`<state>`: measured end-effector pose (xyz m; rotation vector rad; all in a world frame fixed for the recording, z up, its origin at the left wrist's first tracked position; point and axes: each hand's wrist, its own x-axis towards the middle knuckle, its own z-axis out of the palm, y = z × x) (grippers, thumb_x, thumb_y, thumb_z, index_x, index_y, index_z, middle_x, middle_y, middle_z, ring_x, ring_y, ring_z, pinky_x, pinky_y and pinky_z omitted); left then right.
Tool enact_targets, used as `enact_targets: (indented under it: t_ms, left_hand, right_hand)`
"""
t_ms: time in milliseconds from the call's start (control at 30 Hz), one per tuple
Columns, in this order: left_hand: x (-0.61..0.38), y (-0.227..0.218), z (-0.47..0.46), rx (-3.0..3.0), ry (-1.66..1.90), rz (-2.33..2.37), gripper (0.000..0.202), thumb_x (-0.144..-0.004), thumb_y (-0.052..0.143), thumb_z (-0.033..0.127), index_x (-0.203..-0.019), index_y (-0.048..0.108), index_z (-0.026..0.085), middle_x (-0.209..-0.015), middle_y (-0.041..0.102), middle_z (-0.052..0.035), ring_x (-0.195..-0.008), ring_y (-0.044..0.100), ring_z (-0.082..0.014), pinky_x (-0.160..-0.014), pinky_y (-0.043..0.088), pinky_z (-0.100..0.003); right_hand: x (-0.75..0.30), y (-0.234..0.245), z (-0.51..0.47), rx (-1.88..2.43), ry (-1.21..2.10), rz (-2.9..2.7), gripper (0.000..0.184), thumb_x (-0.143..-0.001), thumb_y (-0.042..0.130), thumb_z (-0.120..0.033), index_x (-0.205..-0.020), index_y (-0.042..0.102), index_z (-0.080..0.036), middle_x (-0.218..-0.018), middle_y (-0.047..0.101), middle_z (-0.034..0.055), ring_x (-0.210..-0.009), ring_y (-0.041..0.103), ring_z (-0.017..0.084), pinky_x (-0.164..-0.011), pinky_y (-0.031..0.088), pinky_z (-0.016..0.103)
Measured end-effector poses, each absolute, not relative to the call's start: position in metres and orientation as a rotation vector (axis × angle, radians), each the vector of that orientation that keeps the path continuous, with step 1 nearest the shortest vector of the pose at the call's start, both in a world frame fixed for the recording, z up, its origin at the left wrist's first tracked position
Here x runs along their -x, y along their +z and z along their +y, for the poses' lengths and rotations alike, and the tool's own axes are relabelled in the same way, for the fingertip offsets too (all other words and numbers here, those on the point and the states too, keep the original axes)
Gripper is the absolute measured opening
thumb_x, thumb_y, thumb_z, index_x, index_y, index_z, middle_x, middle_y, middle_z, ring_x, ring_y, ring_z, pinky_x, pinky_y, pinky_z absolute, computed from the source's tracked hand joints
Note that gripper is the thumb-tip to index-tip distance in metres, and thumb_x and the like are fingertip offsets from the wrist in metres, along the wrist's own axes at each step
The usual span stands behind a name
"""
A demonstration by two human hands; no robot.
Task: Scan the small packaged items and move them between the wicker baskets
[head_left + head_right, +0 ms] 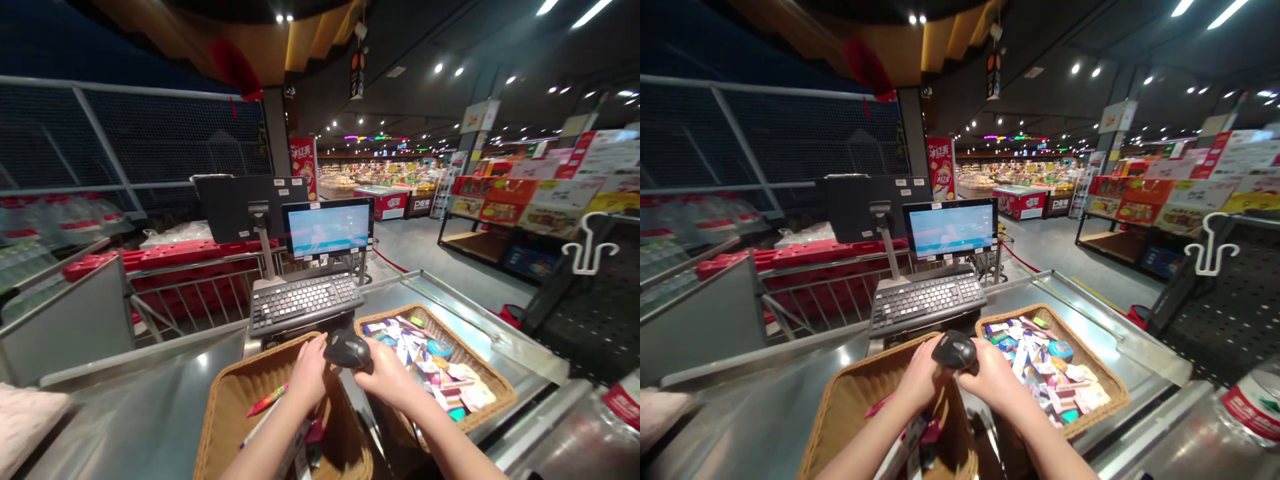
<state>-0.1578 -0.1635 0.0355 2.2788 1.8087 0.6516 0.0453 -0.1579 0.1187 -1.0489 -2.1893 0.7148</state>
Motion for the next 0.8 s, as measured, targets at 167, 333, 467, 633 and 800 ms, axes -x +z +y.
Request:
enact_targets:
  t_ms: [167, 333, 467, 633, 800]
  left_hand:
    - [0.081, 0.039, -0.124, -2.351, 0.474, 1.742, 0.062, -0.082, 0.060, 0.048, -0.139, 0.048, 0.028, -0.156, 0.037, -0.0112, -0.145, 0.031, -0.0319, -0.117, 0.021, -0.061]
    - [0.034, 0.036, -0.086, -2.418, 0.130, 1.814, 0.051, -0.082, 0.052, 0.058, -0.110, 0.072, 0.022, -0.157, 0.035, -0.0132, -0.148, 0.022, -0.0330, -0.119, 0.011, -0.059]
    - [0.018, 0.030, -0.068, -2.372, -0.027, 1.828, 0.056, -0.075, 0.052, 0.065, -0.101, 0.076, 0.022, -0.151, 0.044, -0.0152, -0.148, 0.021, -0.0373, -0.118, 0.007, -0.063]
    - [0.010, 0.025, -0.063, -2.267, -0.184, 1.851, 0.069, -0.064, 0.060, 0.068, -0.110, 0.074, 0.018, -0.156, 0.035, -0.0178, -0.149, 0.014, -0.0385, -0.117, 0.007, -0.065]
    - [0.003, 0.027, -0.070, -2.242, -0.143, 1.898, 0.071, -0.058, 0.068, 0.063, -0.111, 0.073, 0.016, -0.155, 0.036, -0.0191, -0.149, 0.019, -0.0368, -0.118, 0.007, -0.063]
  right_hand:
    - [-0.114, 0.142, -0.144, 1.152, 0.572, -2.100, 0.026, -0.064, 0.057, -0.011, -0.088, 0.063, -0.020, -0.093, 0.069, 0.0047, -0.086, 0.063, 0.023, -0.080, 0.048, 0.032]
    - [-0.169, 0.152, -0.137, 1.228, 0.515, -2.017, 0.029, -0.063, 0.055, -0.010, -0.089, 0.064, -0.018, -0.091, 0.068, 0.0048, -0.084, 0.062, 0.023, -0.080, 0.049, 0.034]
    - [-0.197, 0.151, -0.131, 1.222, 0.518, -1.993, 0.030, -0.063, 0.056, -0.011, -0.091, 0.066, -0.018, -0.092, 0.067, 0.0052, -0.081, 0.061, 0.022, -0.078, 0.049, 0.033]
    - [-0.213, 0.145, -0.118, 1.190, 0.567, -1.975, 0.033, -0.063, 0.056, -0.009, -0.092, 0.068, -0.019, -0.091, 0.068, 0.0042, -0.080, 0.062, 0.021, -0.076, 0.050, 0.031]
    - [-0.218, 0.136, -0.100, 1.174, 0.596, -1.979, 0.035, -0.062, 0.058, -0.009, -0.094, 0.069, -0.019, -0.095, 0.070, 0.0050, -0.087, 0.064, 0.023, -0.081, 0.051, 0.032]
